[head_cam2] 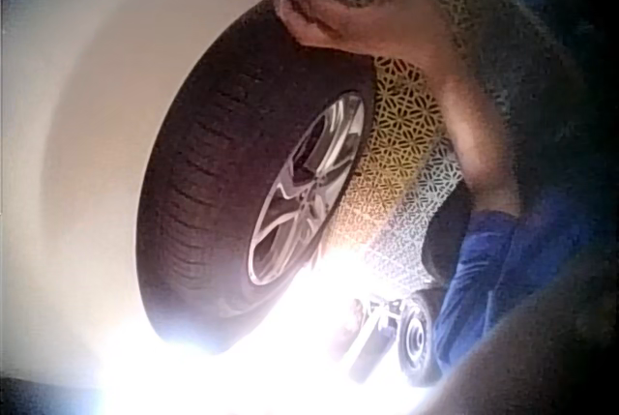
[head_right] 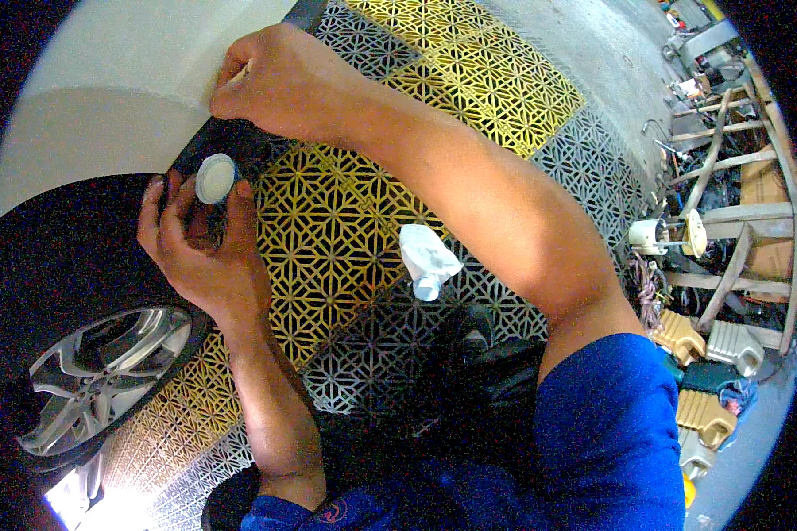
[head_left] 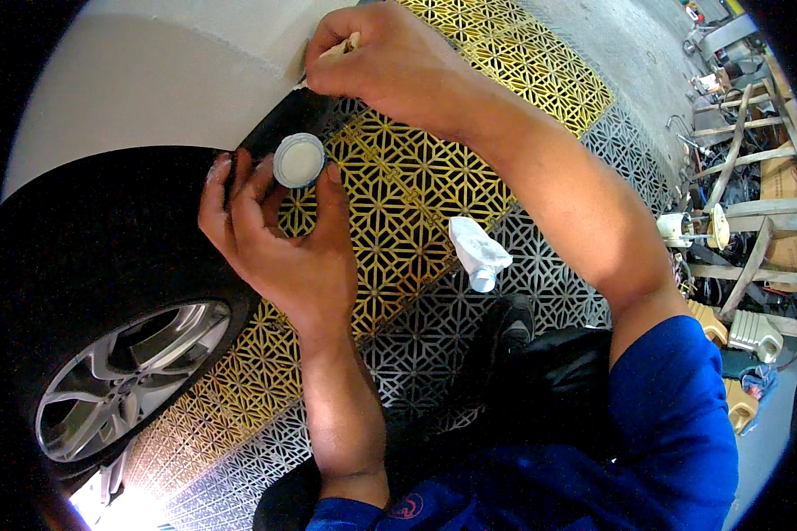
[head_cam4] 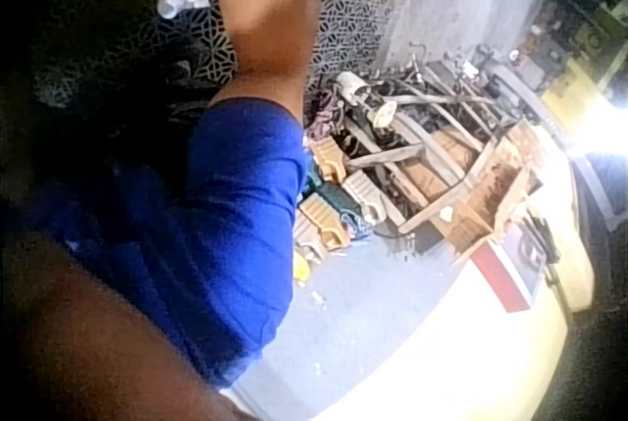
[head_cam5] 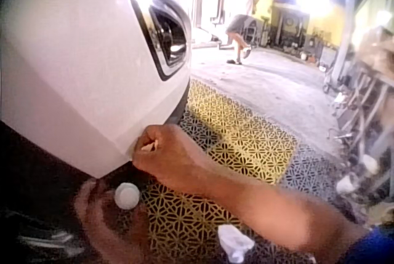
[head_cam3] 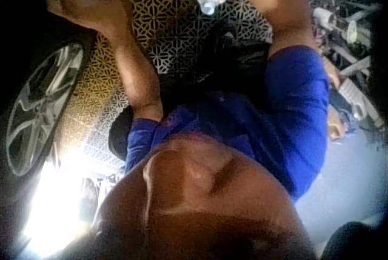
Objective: The person wipes a white car fender with a cloth and liquid, then applies a white paste from a small container to a scratch on the paint using a small tool.
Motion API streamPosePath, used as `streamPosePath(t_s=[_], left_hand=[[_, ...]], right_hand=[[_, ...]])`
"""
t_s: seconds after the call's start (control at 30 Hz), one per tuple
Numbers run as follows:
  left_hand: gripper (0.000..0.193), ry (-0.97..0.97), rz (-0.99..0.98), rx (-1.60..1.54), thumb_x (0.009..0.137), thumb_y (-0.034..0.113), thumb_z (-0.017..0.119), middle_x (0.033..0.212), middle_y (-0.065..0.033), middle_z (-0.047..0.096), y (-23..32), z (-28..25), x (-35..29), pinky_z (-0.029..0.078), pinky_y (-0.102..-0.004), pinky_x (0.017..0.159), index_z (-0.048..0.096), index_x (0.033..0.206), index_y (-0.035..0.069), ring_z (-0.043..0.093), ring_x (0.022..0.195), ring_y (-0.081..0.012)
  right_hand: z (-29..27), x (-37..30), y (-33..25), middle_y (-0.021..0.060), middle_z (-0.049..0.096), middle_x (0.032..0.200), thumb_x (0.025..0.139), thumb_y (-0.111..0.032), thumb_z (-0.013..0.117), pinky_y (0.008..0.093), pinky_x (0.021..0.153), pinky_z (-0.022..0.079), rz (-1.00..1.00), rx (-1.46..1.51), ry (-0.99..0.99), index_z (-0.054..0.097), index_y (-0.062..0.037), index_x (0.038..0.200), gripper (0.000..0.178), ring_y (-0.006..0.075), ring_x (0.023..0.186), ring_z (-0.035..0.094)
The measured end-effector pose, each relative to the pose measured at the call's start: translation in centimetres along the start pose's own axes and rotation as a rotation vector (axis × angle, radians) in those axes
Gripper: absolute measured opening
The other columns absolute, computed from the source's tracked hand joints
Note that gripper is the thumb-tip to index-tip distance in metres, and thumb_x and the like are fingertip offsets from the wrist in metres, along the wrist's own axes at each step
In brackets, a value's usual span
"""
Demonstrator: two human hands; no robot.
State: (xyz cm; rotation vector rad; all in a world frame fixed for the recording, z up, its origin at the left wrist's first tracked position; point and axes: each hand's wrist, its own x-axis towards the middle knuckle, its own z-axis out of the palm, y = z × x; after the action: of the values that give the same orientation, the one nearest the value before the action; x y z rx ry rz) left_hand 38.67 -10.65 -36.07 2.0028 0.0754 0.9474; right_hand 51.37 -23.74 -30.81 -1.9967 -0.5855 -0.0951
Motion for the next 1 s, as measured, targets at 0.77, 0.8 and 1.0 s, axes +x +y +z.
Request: streamPosePath(t_s=[0.77,0.8,1.0], left_hand=[[0.048,0.013,-0.015,-0.075,0.077,0.001,0.087,0.149,-0.0138,0.036,-0.4,0.4,-0.3,0.059,-0.0377,0.093,0.062,0.118,-0.008,0.055,0.131,-0.0311],[0.048,0.013,-0.019,-0.072,0.077,0.001,0.086,0.149,-0.0139,0.036,-0.4,0.2,-0.2,0.059,-0.0376,0.094,0.062,0.118,-0.008,0.055,0.131,-0.0311],[0.051,0.027,-0.072,-0.168,0.078,-0.001,0.085,0.149,-0.0144,0.036,-0.4,0.5,-0.3,0.057,-0.0363,0.096,0.061,0.122,-0.009,0.056,0.129,-0.0301]], right_hand=[[-1.6,-0.2,-3.9,0.0129,0.068,0.073,0.083,-0.026,0.071,0.0368,0.064,0.052,0.083,-0.008,-0.019,0.071,0.0016,0.088,0.028,0.0225,0.066,0.065],[-2.6,0.1,-7.5,0.0072,0.065,0.074,0.088,-0.022,0.068,0.0335,0.058,0.047,0.227,-0.022,-0.108,0.068,0.0033,0.094,0.025,0.0155,0.062,0.058],[-3.4,-0.9,-4.3,0.0141,0.067,0.075,0.084,-0.025,0.069,0.0364,0.065,0.052,0.001,-0.007,-0.175,0.07,0.0017,0.088,0.027,0.0225,0.068,0.065]])
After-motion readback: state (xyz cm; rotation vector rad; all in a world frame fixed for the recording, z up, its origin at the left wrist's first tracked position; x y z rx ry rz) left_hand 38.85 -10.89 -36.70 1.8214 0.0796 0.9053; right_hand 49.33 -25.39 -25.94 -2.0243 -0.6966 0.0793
